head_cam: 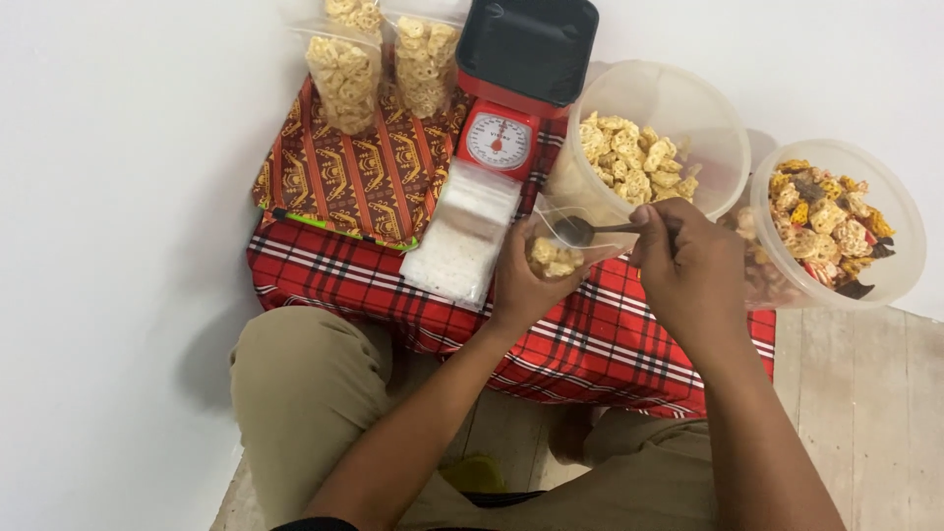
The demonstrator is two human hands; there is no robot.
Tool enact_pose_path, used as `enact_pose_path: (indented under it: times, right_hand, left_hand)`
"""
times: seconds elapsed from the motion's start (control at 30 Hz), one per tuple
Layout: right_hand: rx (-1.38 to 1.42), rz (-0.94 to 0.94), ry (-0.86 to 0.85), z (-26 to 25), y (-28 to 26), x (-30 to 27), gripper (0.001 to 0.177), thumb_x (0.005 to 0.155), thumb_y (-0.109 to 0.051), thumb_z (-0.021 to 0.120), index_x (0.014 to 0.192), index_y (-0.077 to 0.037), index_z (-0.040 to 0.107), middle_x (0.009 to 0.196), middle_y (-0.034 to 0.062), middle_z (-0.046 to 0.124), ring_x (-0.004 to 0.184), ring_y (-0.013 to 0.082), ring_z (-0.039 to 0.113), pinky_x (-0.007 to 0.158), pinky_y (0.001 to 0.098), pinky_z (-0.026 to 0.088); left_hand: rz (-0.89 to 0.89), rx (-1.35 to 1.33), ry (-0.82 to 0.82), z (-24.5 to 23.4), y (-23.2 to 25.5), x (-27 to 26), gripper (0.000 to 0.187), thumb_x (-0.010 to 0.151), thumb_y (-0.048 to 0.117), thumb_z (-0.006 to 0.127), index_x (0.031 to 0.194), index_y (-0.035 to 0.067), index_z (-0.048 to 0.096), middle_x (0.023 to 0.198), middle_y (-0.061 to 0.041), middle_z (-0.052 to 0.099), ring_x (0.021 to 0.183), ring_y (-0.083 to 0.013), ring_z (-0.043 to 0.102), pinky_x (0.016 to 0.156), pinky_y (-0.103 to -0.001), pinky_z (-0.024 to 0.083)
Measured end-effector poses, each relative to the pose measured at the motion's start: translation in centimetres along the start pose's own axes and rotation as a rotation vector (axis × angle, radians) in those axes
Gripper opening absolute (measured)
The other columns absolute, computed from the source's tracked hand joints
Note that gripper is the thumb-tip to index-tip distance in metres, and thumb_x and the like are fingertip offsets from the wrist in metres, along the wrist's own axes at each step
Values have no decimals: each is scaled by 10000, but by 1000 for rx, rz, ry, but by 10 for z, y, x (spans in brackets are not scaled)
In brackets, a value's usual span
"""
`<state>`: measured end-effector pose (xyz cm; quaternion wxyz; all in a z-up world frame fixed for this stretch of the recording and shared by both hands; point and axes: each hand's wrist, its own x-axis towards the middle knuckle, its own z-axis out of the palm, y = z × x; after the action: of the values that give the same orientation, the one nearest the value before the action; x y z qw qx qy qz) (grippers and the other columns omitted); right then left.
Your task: The person is manually packaging snacks by scooping them from a large container into small plastic bags using a spoon and their hands.
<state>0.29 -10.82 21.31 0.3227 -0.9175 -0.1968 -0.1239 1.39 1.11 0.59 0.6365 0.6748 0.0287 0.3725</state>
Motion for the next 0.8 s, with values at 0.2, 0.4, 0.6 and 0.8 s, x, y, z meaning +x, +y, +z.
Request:
enact_pose_path:
  times: [0.2,0.4,0.6,0.8]
  right_hand:
    - [-98,-102,-26,-3,-5,2,220,1115,-75,612,931,-6,711,573,148,623,593,426,653,549,444,474]
    - [-104,-116,-49,-1,-10,-2,220,1096,-135,624,916,-56,723,559,138,613,627,423,668,560,440,495]
    - [-64,-80,-83,-7,-12,1,233,1103,-121,601,921,-42,722,561,155,611,633,438,666,577,453,494]
    - [11,-24,-123,1,8,7,274,1097,-189,586,886,-94,734,539,90,624,596,366,677,606,424,506]
  left_hand:
    - [16,-20,-6,4,-6,-4,862,565,307,995,1250,22,555,1026,-208,627,992,-457,671,872,-512,541]
    - [33,-13,-12,-3,-8,-4,856,595,337,991,1259,21,552,1031,-191,623,999,-425,675,878,-468,547]
    - [0,-15,-33,-3,-5,-3,866,586,345,995,1257,22,554,1030,-194,620,1000,-432,672,876,-481,547]
    - [5,-30,-75,1,-3,-3,816,598,295,975,1220,-13,547,966,-216,613,905,-457,674,788,-502,558]
